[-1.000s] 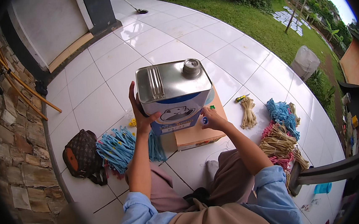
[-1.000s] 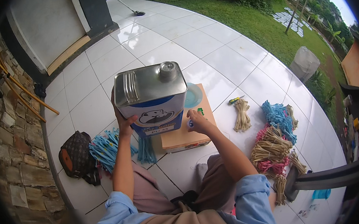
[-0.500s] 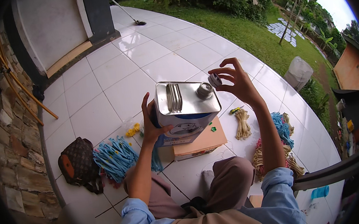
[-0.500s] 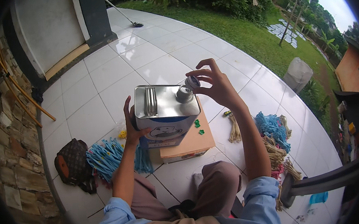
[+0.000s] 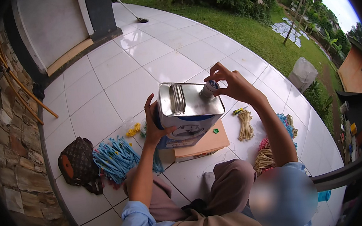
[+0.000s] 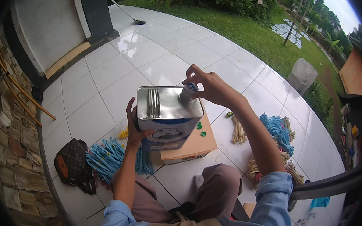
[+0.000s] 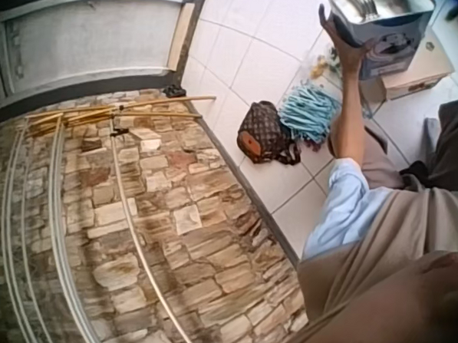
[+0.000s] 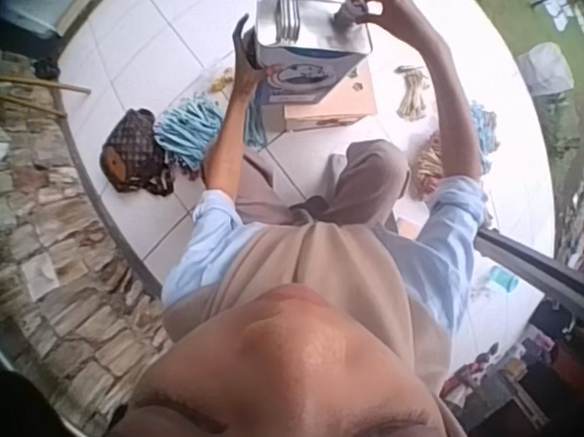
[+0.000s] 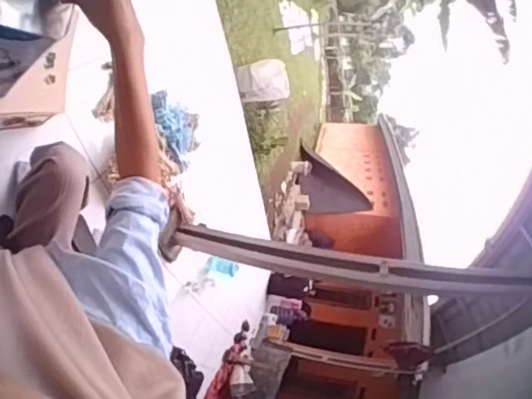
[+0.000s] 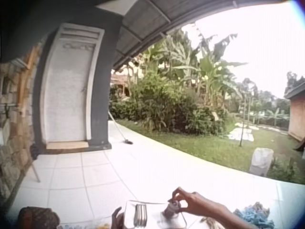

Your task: The person applies adhesive from a small blue bowl to small green and yellow floral shoe components using their fingers, after opening a large metal adhesive canister to refill the bowl.

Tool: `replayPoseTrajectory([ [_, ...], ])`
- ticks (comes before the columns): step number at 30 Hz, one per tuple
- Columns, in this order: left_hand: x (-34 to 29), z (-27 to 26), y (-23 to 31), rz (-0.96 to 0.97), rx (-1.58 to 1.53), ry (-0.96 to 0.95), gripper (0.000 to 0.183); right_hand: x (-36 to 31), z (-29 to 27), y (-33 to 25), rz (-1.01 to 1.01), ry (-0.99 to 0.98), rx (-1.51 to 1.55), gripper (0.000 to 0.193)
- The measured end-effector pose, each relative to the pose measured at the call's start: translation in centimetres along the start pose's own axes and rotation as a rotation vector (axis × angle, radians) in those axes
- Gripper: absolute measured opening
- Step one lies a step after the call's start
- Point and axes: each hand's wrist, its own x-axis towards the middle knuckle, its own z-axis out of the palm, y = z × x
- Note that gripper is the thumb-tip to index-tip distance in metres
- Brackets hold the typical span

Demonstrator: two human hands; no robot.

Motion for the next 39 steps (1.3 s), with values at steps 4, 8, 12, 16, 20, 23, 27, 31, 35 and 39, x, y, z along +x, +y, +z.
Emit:
replayPoseTrajectory([
  [4,0.1,0.1,0.1,-0.029,-0.035,-0.005,0.119,0.3,-0.5,-0.4,0.003,-0.062,-0.035,0.045],
  [8,0.0,0.1,0.1,-0.016,-0.024,-0.024,0.119,1.1,-0.6,-0.9,0.14,-0.165,-0.048,0.05],
  [12,0.1,0.4,0.3,-0.014,-0.026,-0.011,0.12,0.4,0.3,0.3,0.068,-0.091,0.028,0.05],
  [16,0.0,0.6,0.3,-0.021,-0.031,-0.011,0.12,0.0,0.6,1.7,-0.021,-0.012,0.12,0.048],
  [20,0.0,0.3,0.0,-0.016,-0.027,-0.004,0.12,-0.1,1.8,3.4,-0.063,0.072,0.303,0.049],
  [23,0.0,0.2,-0.2,0.007,0.01,-0.011,0.12,-1.0,2.8,3.1,-0.056,0.196,0.203,0.047],
  [27,0.0,-0.3,0.1,-0.021,0.002,0.018,0.119,-2.2,3.5,3.1,-0.095,0.245,0.541,0.083],
  [31,-0.3,-0.3,0.0,-0.051,-0.037,0.051,0.118,-6.9,7.8,7.9,0.099,0.19,1.138,0.124],
  [35,-0.4,-0.1,-0.1,-0.027,-0.039,0.045,0.117,-6.3,12.0,6.8,0.163,0.042,1.116,0.131],
  [39,-0.6,-0.2,0.0,-0.034,-0.093,0.057,0.115,-4.5,13.4,6.9,0.176,0.003,0.887,0.135],
])
